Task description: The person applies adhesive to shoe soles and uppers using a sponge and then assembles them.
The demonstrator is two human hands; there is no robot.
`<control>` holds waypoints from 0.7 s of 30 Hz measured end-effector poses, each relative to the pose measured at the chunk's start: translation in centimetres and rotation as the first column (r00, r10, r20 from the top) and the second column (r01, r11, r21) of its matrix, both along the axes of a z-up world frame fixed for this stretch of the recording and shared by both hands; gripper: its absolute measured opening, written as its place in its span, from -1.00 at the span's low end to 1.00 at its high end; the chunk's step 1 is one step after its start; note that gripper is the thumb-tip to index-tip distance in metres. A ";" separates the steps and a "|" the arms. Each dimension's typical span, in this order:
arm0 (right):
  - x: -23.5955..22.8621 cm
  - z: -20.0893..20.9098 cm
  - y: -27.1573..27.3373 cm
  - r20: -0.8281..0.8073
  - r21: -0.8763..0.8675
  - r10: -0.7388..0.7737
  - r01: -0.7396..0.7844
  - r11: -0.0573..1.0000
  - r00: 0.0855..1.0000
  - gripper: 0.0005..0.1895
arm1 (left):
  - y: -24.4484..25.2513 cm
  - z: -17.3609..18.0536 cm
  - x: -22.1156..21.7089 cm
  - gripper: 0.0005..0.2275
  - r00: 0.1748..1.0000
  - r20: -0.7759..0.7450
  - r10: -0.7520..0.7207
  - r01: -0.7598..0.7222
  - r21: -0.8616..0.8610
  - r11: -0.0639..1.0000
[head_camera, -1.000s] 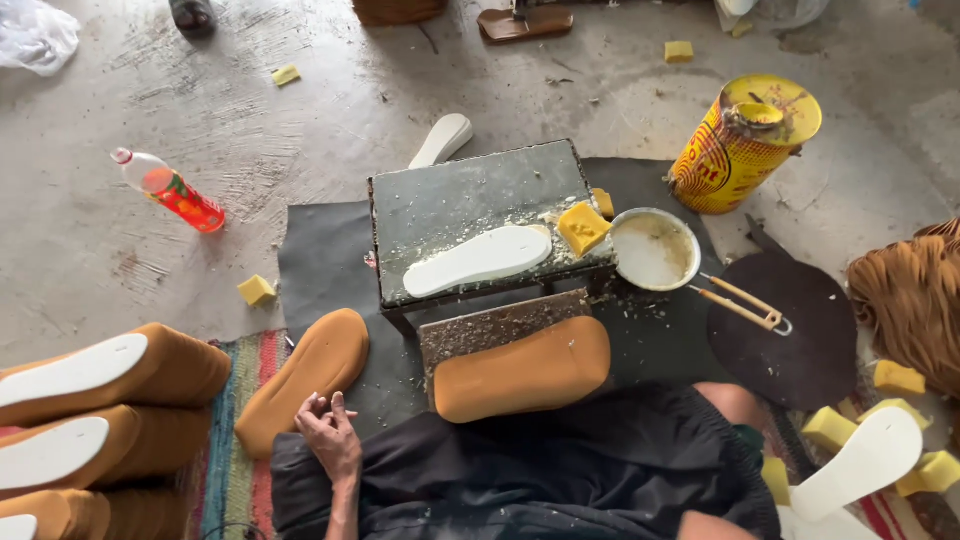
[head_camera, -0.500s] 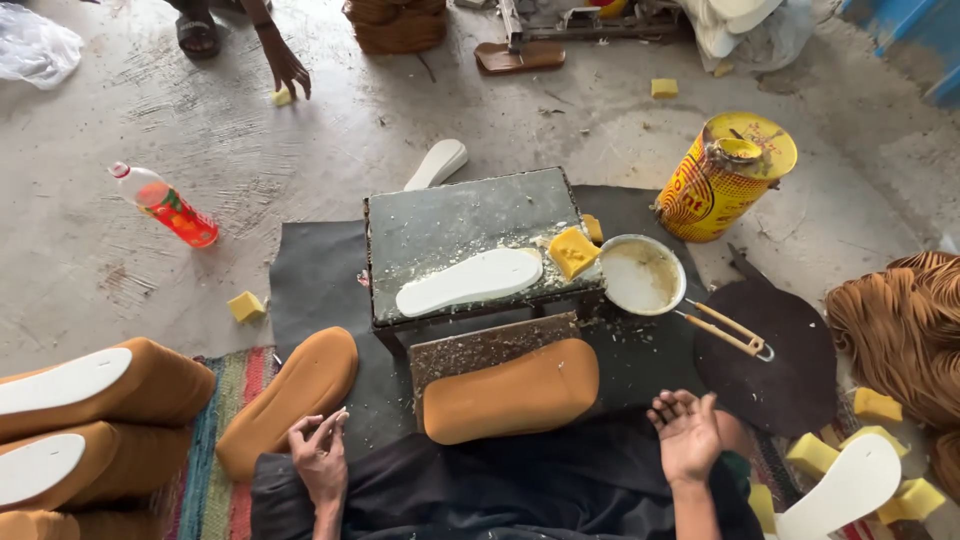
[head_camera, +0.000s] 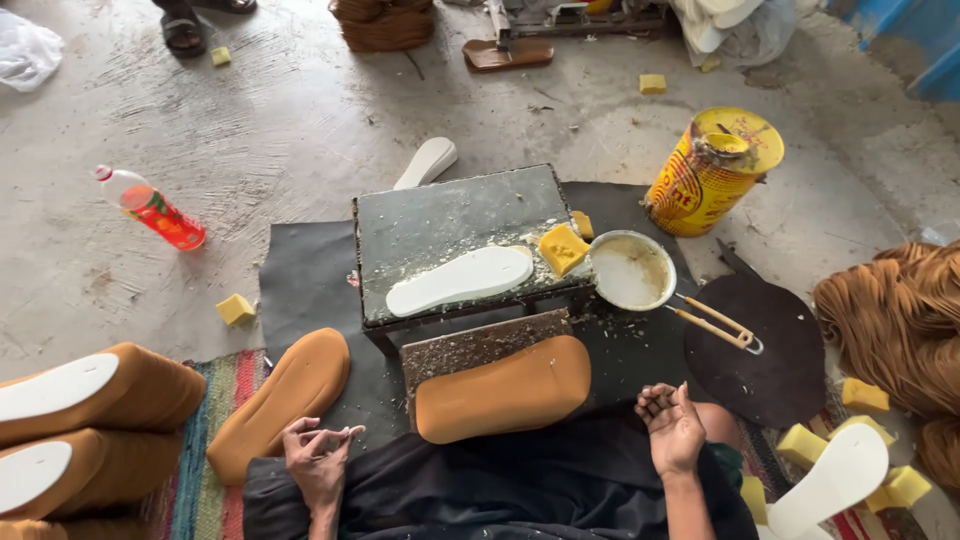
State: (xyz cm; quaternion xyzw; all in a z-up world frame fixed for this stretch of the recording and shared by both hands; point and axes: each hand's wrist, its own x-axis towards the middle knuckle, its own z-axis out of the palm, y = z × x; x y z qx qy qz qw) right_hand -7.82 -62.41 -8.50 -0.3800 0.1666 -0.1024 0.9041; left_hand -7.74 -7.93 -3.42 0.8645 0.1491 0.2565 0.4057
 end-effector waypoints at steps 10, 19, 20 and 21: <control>0.4 -1.1 -0.3 -0.027 0.016 -0.021 0.021 1.000 0.999 -0.54 | 0.6 -0.9 0.2 -0.78 0.988 0.049 -0.144 0.148 -0.091 0.985; -1.9 9.4 9.4 -0.122 -0.862 0.060 -0.136 0.489 0.991 -0.78 | -7.0 2.9 -0.9 -0.55 0.944 0.034 -0.328 0.329 -0.029 0.944; -1.9 11.7 11.5 -0.126 -0.862 0.058 -0.138 0.488 0.990 -0.78 | -9.1 5.2 -1.1 -0.55 0.943 0.031 -0.330 0.331 -0.032 0.943; -2.0 13.9 13.6 -0.063 -0.822 0.284 -0.211 0.529 0.957 -0.77 | -11.2 7.5 -1.3 -0.47 0.913 0.084 -0.400 0.406 -0.078 0.911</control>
